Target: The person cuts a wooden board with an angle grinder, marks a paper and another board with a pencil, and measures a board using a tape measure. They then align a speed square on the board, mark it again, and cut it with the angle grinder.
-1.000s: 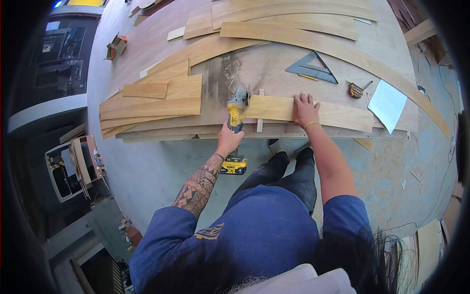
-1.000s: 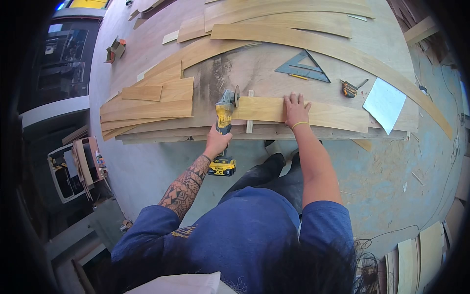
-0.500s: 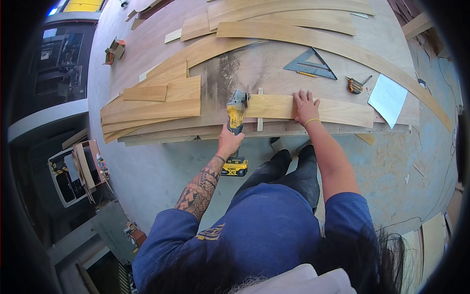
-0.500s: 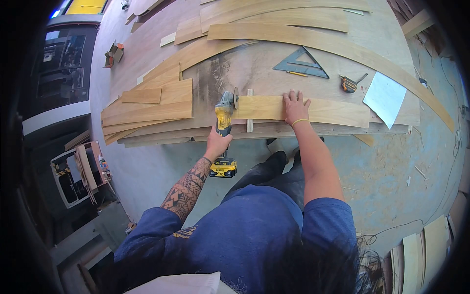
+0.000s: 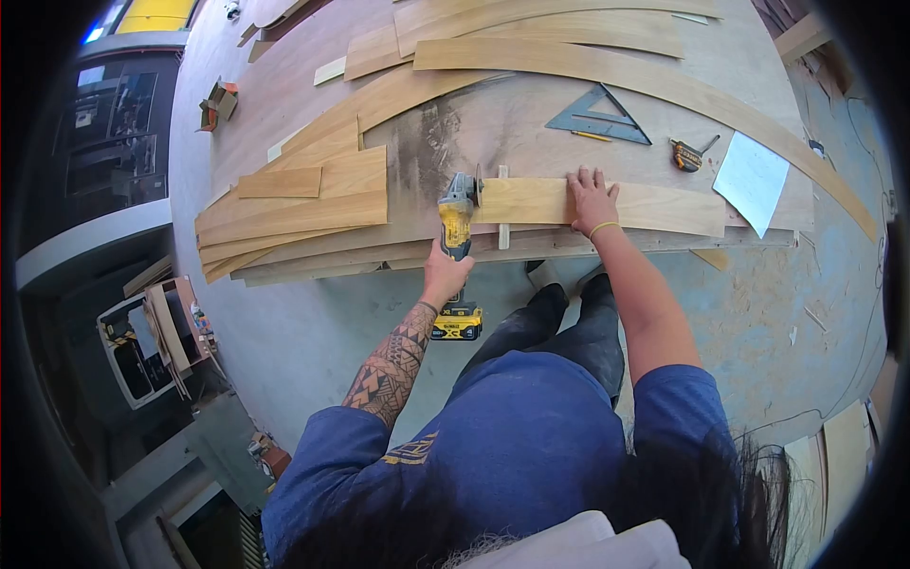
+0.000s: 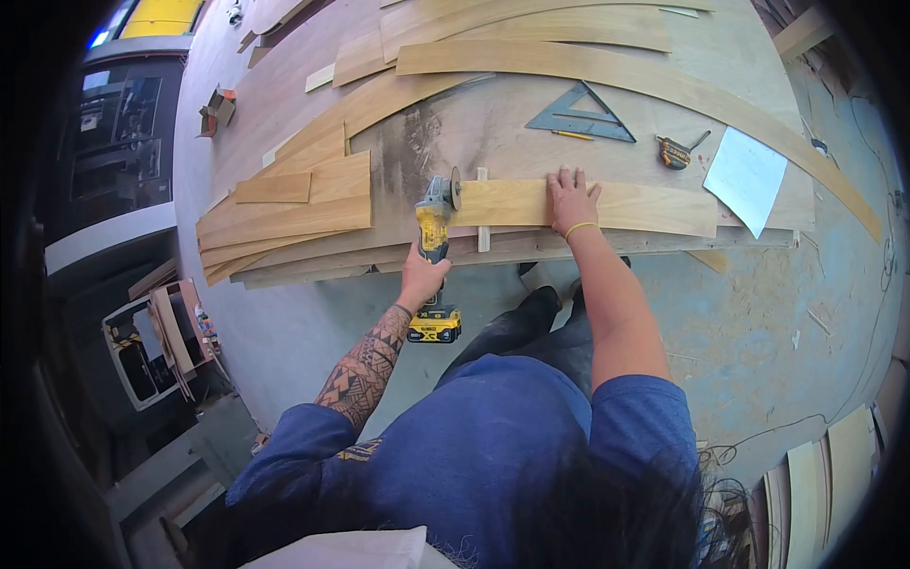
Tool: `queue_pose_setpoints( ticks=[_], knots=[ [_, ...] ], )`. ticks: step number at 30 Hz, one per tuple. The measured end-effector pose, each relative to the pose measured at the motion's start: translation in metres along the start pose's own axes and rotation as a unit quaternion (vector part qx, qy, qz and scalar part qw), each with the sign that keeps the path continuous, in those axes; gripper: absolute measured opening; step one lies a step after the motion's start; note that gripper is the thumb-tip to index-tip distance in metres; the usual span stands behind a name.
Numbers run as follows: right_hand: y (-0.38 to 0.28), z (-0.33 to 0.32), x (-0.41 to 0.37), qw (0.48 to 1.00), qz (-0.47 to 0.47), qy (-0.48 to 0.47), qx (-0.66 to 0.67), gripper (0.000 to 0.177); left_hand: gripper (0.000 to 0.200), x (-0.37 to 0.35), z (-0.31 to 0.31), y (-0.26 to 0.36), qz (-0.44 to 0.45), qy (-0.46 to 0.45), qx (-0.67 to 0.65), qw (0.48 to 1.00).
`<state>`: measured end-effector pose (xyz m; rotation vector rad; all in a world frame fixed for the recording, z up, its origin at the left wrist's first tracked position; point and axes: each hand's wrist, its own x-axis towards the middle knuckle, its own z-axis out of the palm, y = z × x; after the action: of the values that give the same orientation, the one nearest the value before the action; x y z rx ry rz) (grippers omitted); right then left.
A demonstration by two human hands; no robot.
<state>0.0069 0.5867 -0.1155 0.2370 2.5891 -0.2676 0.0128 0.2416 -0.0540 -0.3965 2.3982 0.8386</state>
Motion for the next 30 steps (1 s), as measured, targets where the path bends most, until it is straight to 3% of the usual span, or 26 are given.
queue_pose_setpoints(
  ticks=[10,30],
  knots=[
    [0.001,0.002,0.001,1.0,0.0,-0.002,0.002,0.123,0.051,-0.019,-0.006,0.012,0.005,0.004,-0.004,1.0],
    [0.001,-0.001,-0.002,1.0,0.006,0.004,0.014,0.11,0.049,-0.021,-0.001,0.005,0.005,0.007,0.007,1.0]
  ],
)
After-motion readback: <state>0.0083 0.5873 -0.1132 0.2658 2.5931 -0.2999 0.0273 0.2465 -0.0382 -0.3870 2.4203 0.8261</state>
